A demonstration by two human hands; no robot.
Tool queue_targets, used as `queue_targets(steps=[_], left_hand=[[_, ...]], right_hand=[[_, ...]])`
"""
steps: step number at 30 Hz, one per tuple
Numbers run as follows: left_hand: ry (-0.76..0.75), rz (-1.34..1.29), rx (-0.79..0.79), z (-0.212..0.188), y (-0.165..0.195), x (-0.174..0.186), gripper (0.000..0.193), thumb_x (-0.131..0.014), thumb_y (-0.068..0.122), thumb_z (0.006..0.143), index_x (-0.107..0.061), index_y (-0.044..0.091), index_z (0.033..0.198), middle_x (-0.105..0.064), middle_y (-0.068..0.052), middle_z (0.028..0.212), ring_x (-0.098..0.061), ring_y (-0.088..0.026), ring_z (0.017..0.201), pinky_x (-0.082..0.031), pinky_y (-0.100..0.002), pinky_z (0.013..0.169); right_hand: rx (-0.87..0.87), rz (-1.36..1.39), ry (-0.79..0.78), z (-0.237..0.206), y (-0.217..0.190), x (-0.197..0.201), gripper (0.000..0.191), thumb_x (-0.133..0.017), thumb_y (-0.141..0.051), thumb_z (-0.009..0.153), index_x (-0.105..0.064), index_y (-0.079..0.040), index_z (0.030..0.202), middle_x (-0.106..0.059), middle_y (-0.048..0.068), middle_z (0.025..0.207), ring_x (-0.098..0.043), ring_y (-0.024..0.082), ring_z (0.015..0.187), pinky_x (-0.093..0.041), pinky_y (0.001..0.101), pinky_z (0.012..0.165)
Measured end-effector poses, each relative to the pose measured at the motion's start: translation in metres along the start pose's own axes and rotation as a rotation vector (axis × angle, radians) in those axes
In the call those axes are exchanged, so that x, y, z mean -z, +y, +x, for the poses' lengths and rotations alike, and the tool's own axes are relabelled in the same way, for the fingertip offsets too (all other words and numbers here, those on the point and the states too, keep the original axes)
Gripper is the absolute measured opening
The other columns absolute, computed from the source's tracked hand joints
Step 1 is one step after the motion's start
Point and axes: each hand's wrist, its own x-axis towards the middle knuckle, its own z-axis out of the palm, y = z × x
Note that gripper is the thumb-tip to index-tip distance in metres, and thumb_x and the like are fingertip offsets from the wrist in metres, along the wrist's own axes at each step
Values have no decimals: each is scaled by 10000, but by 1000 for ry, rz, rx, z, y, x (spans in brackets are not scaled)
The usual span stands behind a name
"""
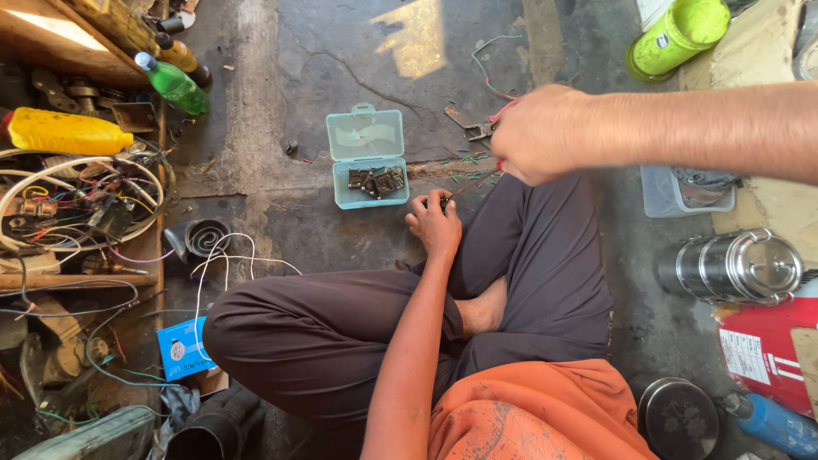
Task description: The person sits cross-legged on the floor and uses a red-handled screwdriver to tighten screws on a small electrical component. They repeatedly adjust the component and the screwdriver to secure the screws.
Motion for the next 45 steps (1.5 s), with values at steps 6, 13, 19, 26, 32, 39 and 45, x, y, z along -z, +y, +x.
queue_targets(steps=[6, 13, 19, 26, 32, 39, 45], left_hand=[[-1, 14, 7, 2, 0, 0, 197, -755, 277, 889, -668, 289, 1065, -521, -54, 1255, -503, -398, 1114, -441, -577, 885], [15, -3, 8, 1, 1, 1, 202, -760, 278, 875, -668, 290, 1055, -526, -52, 1249, -501, -397, 1122, -443, -573, 888], [14, -17, 4, -1, 3, 4, 201, -758, 270, 876, -670, 289, 1056, -528, -43, 1248, -499, -391, 1127, -440, -567, 896], [5, -32, -6, -1, 2, 6, 226, -753, 259, 879, -665, 282, 1086, -523, -47, 1254, -504, -391, 1119, -442, -568, 897], [-11, 2, 5, 1, 1, 5, 220, -762, 268, 878, -665, 285, 1075, -518, -44, 1262, -501, -398, 1130, -444, -576, 903], [-38, -14, 9, -2, 3, 10, 280, -763, 241, 858, -660, 306, 1110, -515, -35, 1298, -493, -396, 1151, -440, -570, 915], [-207, 53, 85, 9, 5, 28, 464, -816, 200, 738, -681, 354, 1155, -562, 4, 1344, -509, -368, 1226, -372, -571, 1035]], right_hand=[[330, -257, 313, -8, 1, -13, 167, -709, -210, 797, -729, -166, 957, -652, 79, 999, -712, 299, 930, -583, 453, 785], [46, 662, 583, -10, 15, -15, 312, -748, -297, 755, -732, -93, 990, -692, 167, 949, -724, 356, 884, -583, 444, 763], [-321, 508, 274, -22, 14, -5, 543, -587, -569, 997, -755, -53, 1023, -746, 208, 834, -737, 410, 824, -586, 502, 760], [-93, 458, 392, -28, 17, -14, 378, -677, -434, 904, -747, -134, 1122, -752, 196, 812, -731, 407, 790, -585, 496, 734], [350, 423, 763, -32, 17, -21, 218, -677, -153, 802, -726, -167, 1014, -701, 173, 898, -721, 359, 831, -585, 439, 706], [-307, 250, 284, -51, -1, -3, 413, -560, -424, 1085, -477, -137, 1371, -694, 166, 726, -710, 376, 729, -568, 488, 665], [237, 659, 768, -50, 10, -14, 247, -719, -158, 856, -610, -53, 1052, -662, 178, 1022, -708, 345, 906, -567, 451, 718]])
